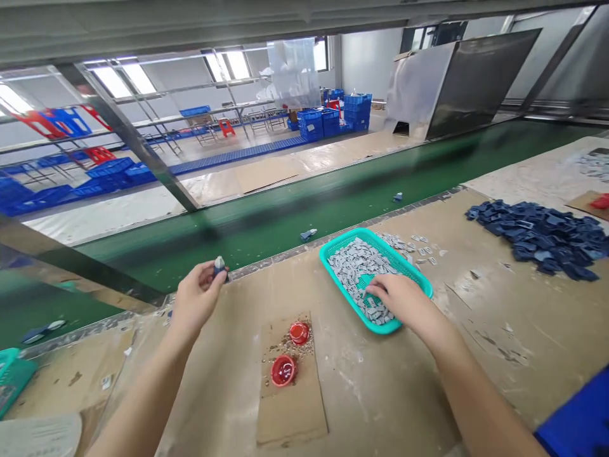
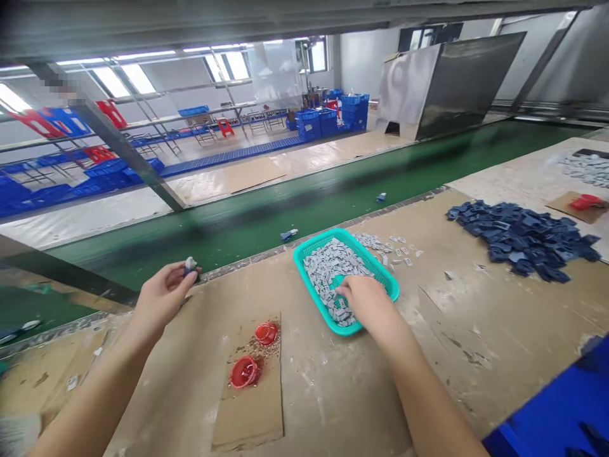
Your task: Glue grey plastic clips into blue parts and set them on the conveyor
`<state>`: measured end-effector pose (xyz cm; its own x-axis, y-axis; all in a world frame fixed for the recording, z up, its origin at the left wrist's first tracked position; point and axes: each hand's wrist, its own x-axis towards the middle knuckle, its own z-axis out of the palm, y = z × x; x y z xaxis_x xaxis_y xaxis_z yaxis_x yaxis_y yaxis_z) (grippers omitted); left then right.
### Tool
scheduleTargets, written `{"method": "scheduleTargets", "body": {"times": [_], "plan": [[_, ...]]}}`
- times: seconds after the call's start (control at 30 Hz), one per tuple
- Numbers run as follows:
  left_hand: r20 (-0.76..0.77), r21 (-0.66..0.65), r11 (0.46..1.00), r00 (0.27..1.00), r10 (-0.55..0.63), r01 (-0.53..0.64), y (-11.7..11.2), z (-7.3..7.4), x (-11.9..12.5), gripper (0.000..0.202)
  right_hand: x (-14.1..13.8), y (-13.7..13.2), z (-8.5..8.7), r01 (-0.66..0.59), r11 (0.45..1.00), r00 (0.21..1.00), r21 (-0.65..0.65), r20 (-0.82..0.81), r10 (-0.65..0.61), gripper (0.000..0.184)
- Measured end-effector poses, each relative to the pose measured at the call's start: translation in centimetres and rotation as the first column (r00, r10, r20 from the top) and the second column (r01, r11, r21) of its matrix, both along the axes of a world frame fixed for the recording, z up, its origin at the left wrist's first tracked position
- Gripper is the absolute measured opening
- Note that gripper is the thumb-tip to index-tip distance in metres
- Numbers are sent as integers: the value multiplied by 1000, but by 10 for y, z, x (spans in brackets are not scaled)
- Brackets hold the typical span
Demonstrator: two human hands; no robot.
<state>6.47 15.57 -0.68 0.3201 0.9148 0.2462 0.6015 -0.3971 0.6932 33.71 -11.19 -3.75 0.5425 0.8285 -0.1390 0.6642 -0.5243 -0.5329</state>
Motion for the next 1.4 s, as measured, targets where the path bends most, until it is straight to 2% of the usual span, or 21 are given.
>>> {"method": "scheduleTargets", "body": {"times": [0.07, 0.17, 0.23, 0.33, 0.47, 0.67, 0.83, 0.9, 0.97, 1.03, 1.07, 1.13, 1.23, 1.4], "plan": [[119, -94, 995, 993, -23, 34, -40, -3, -8, 39, 1, 4, 3, 10, 999, 1000, 30, -5, -9, 12], [316, -297, 955, 941, 123, -25, -89, -6, -24, 49, -1, 11, 6, -2, 999, 1000, 47, -10, 3, 14], [347, -395, 917, 915, 207, -58, -110, -7, -34, 52, -4, 15, 6, -22, 999, 999, 43, -26, 23, 13], [392, -489, 872, 883, 259, -39, -129, -11, -43, 56, -6, 15, 5, -43, 999, 997, 30, -62, 45, 13], [483, -549, 835, 801, 354, -38, -139, -16, -43, 59, -3, 10, 7, 0, 1000, 999, 2, -54, 0, 14], [532, -564, 826, 775, 342, 22, -146, -20, -37, 54, -9, 12, 3, 23, 999, 999, -31, -36, -24, 13], [589, -604, 792, 720, 368, 90, -148, -23, -40, 52, -12, 10, 2, 66, 994, 997, 82, -42, -62, 2], [614, -621, 771, 697, 370, 138, -148, -24, -41, 49, -17, 9, 8, 54, 980, 993, 193, -113, -32, 8], [632, -624, 762, 685, 361, 175, -149, -24, -40, 44, -29, 8, 16, 35, 928, 943, 372, -319, 93, 14], [641, -616, 763, 689, 339, 197, -151, -24, -39, 42, -48, 9, 23, 66, 849, 799, 524, -538, 270, 19], [641, -611, 764, 695, 326, 206, -152, -24, -38, 41, -59, 10, 25, 84, 826, 719, 558, -608, 338, 20], [641, -603, 768, 704, 305, 216, -154, -26, -38, 41, -82, 12, 23, 77, 832, 629, 550, -674, 388, 20], [636, -603, 767, 712, 299, 216, -156, -27, -38, 42, -108, 18, 10, 65, 862, 603, 503, -708, 368, 19], [632, -605, 768, 712, 305, 209, -158, -26, -38, 44, -122, 30, -18, 247, 841, 625, 482, -742, 241, 24]]}}
